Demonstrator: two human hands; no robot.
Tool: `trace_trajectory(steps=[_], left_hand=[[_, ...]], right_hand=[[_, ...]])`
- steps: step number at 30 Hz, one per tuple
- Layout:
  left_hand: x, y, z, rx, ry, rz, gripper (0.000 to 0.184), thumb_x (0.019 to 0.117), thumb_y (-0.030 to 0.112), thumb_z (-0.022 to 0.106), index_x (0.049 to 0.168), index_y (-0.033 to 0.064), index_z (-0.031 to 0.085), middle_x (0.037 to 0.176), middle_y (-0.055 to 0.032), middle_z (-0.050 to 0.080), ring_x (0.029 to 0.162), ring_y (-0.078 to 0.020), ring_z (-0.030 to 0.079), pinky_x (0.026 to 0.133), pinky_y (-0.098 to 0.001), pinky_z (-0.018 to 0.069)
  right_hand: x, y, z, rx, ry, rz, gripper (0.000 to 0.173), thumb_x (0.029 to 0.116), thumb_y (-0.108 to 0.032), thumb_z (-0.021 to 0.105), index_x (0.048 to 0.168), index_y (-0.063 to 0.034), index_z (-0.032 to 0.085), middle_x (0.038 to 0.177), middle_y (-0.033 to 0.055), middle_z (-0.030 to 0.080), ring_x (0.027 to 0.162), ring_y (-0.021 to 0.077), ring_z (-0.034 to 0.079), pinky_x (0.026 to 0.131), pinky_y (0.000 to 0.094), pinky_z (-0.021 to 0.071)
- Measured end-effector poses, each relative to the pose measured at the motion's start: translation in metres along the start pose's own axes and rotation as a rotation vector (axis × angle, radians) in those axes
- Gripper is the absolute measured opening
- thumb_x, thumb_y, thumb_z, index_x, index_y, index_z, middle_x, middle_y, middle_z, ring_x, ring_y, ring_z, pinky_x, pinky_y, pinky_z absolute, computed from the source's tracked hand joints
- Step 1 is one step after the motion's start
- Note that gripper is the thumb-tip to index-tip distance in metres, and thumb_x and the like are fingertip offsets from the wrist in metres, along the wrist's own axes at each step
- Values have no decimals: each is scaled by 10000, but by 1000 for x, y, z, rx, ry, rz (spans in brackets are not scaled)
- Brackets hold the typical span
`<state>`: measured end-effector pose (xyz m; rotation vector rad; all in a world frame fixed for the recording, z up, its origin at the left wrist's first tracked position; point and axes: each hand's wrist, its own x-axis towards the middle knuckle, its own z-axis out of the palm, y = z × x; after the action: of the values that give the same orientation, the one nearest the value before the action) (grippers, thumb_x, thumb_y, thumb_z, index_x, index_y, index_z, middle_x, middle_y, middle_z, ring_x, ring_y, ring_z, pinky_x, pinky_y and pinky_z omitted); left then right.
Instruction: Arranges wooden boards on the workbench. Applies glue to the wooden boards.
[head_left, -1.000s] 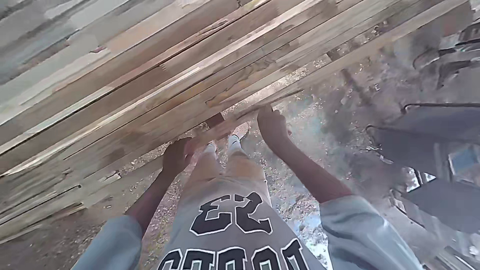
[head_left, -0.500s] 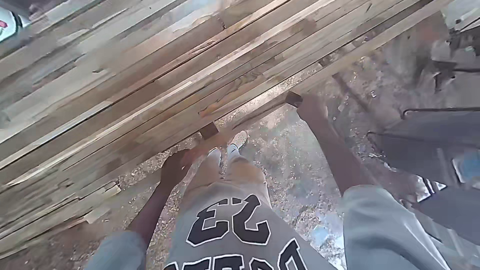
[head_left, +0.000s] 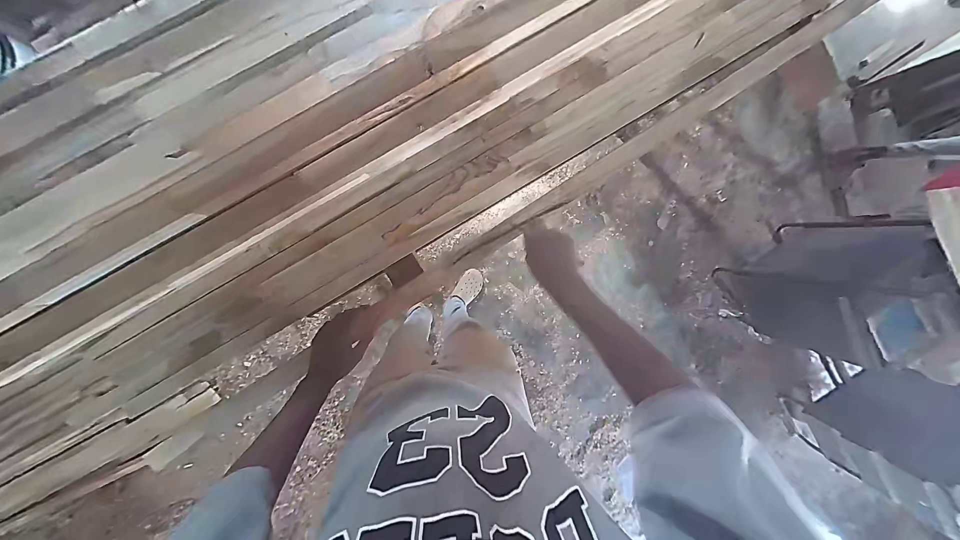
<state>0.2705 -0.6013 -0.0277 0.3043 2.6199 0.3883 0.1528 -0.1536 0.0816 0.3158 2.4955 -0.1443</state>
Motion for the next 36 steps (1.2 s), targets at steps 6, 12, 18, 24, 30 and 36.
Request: trace_trajectory(steps=[6, 12, 18, 24, 30, 36], left_hand=[[8, 5, -5, -26, -64, -19, 624, 983, 496, 591, 1451, 86, 549, 1396, -175, 622, 1292, -379, 595, 1074, -593, 461], [9, 0, 0, -53, -39, 60, 640, 1004, 522, 551, 1443, 56, 547, 1391, -202, 616, 1278, -402, 598, 1053, -609, 467], [10, 14, 1, -86, 56, 119, 584, 977, 405, 624, 1429, 41, 559, 1334, -216, 651, 1209, -415, 643, 988, -616, 510], [3, -8, -3, -101, -48, 126, 593, 991, 389, 609, 1490, 87, 502, 1384, -181, 626, 1253, -384, 617, 1029, -595, 490], [-13, -26, -2, -85, 6, 119, 581, 957, 344, 623, 1444, 38, 543, 1350, -221, 637, 1217, -424, 631, 993, -626, 495], [-14, -38, -5, -80, -43, 105, 590, 964, 372, 621, 1470, 85, 527, 1356, -190, 639, 1239, -387, 627, 1036, -592, 488]], right_hand=[[11, 13, -3, -7, 153, 139, 245, 1027, -111, 518, 1134, 71, 641, 1076, 320, 664, 953, 518, 676, 728, 665, 535], [-24, -59, 22, 157, -58, -61, 261, 953, -128, 632, 1207, -104, 686, 1113, 221, 712, 957, 465, 690, 722, 680, 526], [-58, -114, 41, 15, 20, 41, 298, 1034, -90, 502, 1302, 7, 592, 1106, 267, 677, 955, 463, 688, 755, 607, 544], [-5, -39, 12, -31, 74, 167, 201, 939, -112, 623, 1110, -39, 701, 1074, 269, 704, 963, 496, 688, 735, 695, 528], [-66, -144, 44, -19, -143, -81, 289, 1034, -85, 483, 1275, -5, 621, 1187, 252, 658, 1026, 455, 672, 791, 619, 543], [26, 60, -23, -119, 137, 330, 201, 956, -131, 639, 1083, 16, 691, 1074, 307, 685, 981, 516, 676, 756, 699, 526]])
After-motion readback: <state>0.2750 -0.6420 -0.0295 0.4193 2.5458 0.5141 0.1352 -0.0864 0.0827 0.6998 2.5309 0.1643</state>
